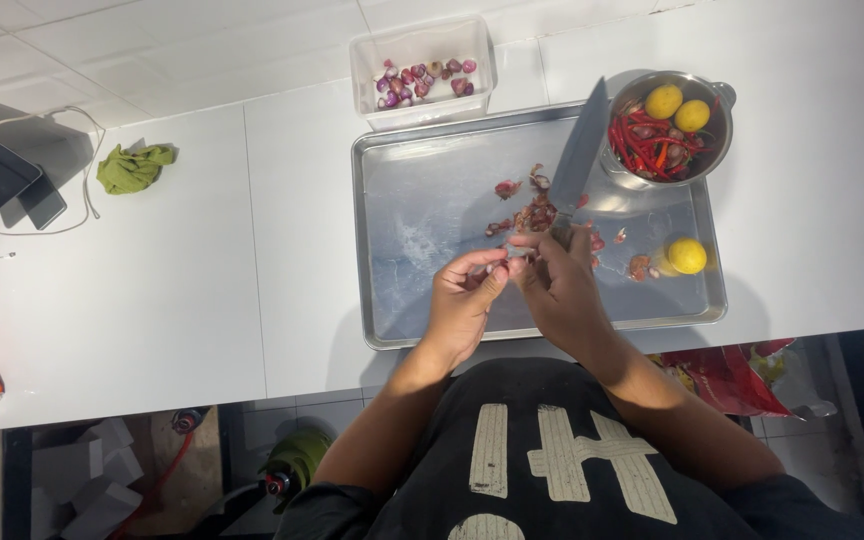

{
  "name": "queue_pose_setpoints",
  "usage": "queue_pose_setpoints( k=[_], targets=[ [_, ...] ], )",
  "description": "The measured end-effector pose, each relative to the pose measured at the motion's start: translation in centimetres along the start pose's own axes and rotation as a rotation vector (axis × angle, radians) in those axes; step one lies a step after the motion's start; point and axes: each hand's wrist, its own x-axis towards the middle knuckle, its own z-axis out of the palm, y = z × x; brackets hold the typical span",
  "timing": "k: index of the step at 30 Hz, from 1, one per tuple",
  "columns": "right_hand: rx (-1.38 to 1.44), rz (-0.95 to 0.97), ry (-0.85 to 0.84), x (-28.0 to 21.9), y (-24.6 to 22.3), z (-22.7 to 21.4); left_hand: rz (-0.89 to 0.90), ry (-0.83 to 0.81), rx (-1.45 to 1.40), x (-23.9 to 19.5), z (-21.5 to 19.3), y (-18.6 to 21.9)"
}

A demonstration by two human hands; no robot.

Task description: The person peels and chops shallots on a metal tray using a knife, placing the peeled shallots into a plastic container. They also briefly wash a whole fish in the sink before returning to the chopping task.

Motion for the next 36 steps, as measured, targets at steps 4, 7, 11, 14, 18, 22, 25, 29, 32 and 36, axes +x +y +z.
queue_pose_setpoints(
  k=[4, 7, 11, 14, 18, 22, 25, 29, 32, 36],
  targets=[
    [-0.008, -0.04, -0.026, 0.6, 1.0, -0.1, 0.111, 0.015, 0.167, -0.1, 0.1, 1.3],
    [0.045, -0.014, 0.003, 0.6, 1.4, -0.2, 0.121, 0.04, 0.186, -0.1, -0.1, 1.6],
    [0.005, -0.051, 0.006, 0.7, 2.6, 0.2, 0.124, -0.012, 0.211, 0.3, -1.1, 0.6],
    [0.039, -0.048, -0.006, 0.6, 2.3, 0.4, 0.076, -0.081, 0.173, 0.3, -1.3, 0.2],
    [0.137, 0.028, -0.004, 0.6, 0.7, -0.3, 0.011, -0.114, -0.028, 0.6, -1.6, -0.9],
    [0.139, 0.097, -0.002, 0.5, 0.6, -0.8, 0.0, -0.088, -0.229, 1.0, -1.2, 0.5],
    [0.05, 0.063, 0.047, 0.6, 1.5, -1.0, -0.006, -0.073, -0.278, 1.7, -1.6, 1.2],
    [-0.233, -0.067, 0.165, 1.0, 3.9, -0.2, 0.035, 0.032, -0.047, 3.8, -2.9, 1.7],
    [-0.529, -0.155, 0.196, 1.4, 8.4, 0.1, 0.177, 0.105, 0.314, 8.2, -5.2, 2.1],
    [-0.65, -0.149, 0.239, 0.5, 10.6, -0.8, 0.466, 0.245, 0.84, 17.4, -8.0, 3.4]
  ],
)
